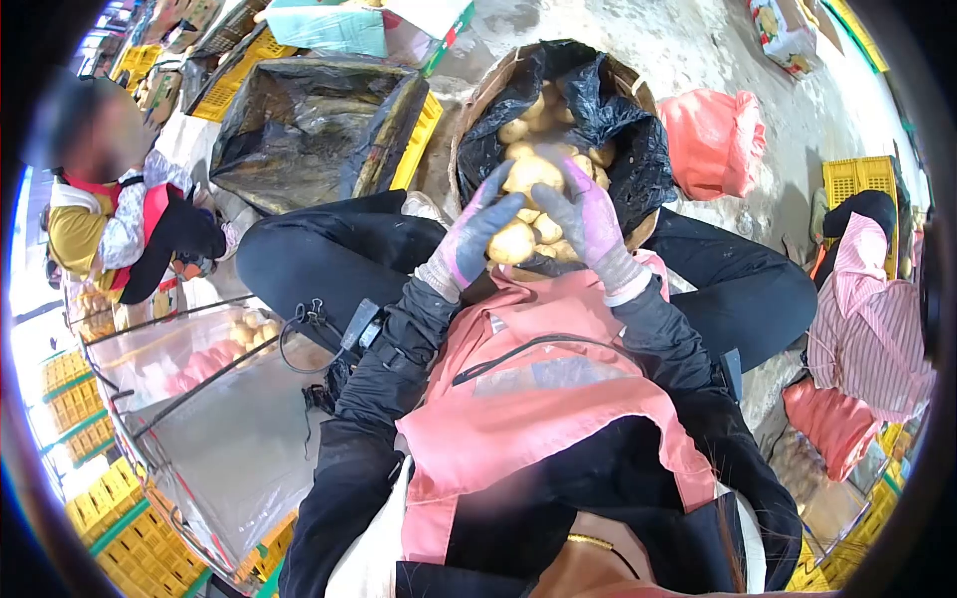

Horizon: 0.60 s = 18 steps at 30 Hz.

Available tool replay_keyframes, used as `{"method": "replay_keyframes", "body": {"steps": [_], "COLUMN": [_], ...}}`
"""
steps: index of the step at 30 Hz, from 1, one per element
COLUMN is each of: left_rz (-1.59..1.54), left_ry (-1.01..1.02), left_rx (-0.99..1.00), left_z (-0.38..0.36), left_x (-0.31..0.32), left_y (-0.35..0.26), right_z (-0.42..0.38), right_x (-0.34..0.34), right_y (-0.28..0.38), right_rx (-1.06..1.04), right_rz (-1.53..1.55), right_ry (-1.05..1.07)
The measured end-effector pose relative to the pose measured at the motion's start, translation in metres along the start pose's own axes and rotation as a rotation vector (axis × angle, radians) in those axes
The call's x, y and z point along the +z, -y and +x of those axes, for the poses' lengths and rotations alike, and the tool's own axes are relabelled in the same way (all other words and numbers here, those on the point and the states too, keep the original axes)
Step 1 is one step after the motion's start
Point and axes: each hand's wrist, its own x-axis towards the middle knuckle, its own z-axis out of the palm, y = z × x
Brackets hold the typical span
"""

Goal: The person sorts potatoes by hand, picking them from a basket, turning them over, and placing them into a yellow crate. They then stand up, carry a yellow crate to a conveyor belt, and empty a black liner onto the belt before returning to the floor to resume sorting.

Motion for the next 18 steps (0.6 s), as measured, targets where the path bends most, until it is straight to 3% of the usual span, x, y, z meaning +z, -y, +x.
{"method": "replay_keyframes", "body": {"steps": [3, 6, 7, 8, 10, 11, 12, 13, 14, 15, 16, 17, 18], "left_rz": [0.069, 0.067, -0.005, -0.003, 0.333, 0.222, 0.174, 0.262, 0.283, 0.247, 0.093, 0.031, -0.033], "left_ry": [0.036, -0.017, -0.041, -0.038, -0.061, -0.023, -0.028, -0.021, -0.039, -0.081, -0.082, -0.146, -0.188], "left_rx": [0.073, 0.077, 0.047, 0.049, 0.189, 0.176, 0.134, 0.222, 0.226, 0.247, 0.231, 0.291, 0.351], "left_z": [-0.013, -0.029, -0.032, -0.032, -0.031, -0.033, -0.04, -0.042, -0.048, -0.053, -0.057, -0.058, -0.053], "left_x": [0.009, 0.017, 0.021, 0.024, 0.028, 0.027, 0.028, 0.021, 0.023, 0.022, 0.022, 0.014, 0.005], "left_y": [0.002, -0.003, -0.004, -0.007, -0.012, -0.012, -0.013, -0.008, -0.018, -0.023, -0.033, -0.044, -0.058], "right_z": [-0.004, -0.001, 0.0, -0.003, -0.012, -0.017, -0.008, -0.002, 0.0, 0.004, 0.014, 0.012, 0.004], "right_x": [0.0, -0.004, -0.001, -0.001, 0.006, 0.007, 0.006, 0.007, 0.013, 0.011, -0.002, -0.004, -0.001], "right_y": [0.01, 0.028, 0.02, 0.014, 0.017, 0.031, -0.01, -0.013, -0.009, -0.031, -0.087, -0.08, -0.118], "right_rx": [-0.012, 0.168, -0.137, -0.141, 0.116, 0.062, -0.012, 0.069, 0.15, 0.077, 0.133, 0.364, 0.229], "right_rz": [-0.054, 0.128, -0.09, -0.091, 0.033, -0.136, -0.061, 0.139, 0.335, 0.314, 0.243, -0.055, -0.422], "right_ry": [0.086, 0.162, 0.164, 0.161, 0.083, 0.017, -0.071, -0.049, 0.041, 0.144, 0.338, 0.434, 0.311]}}
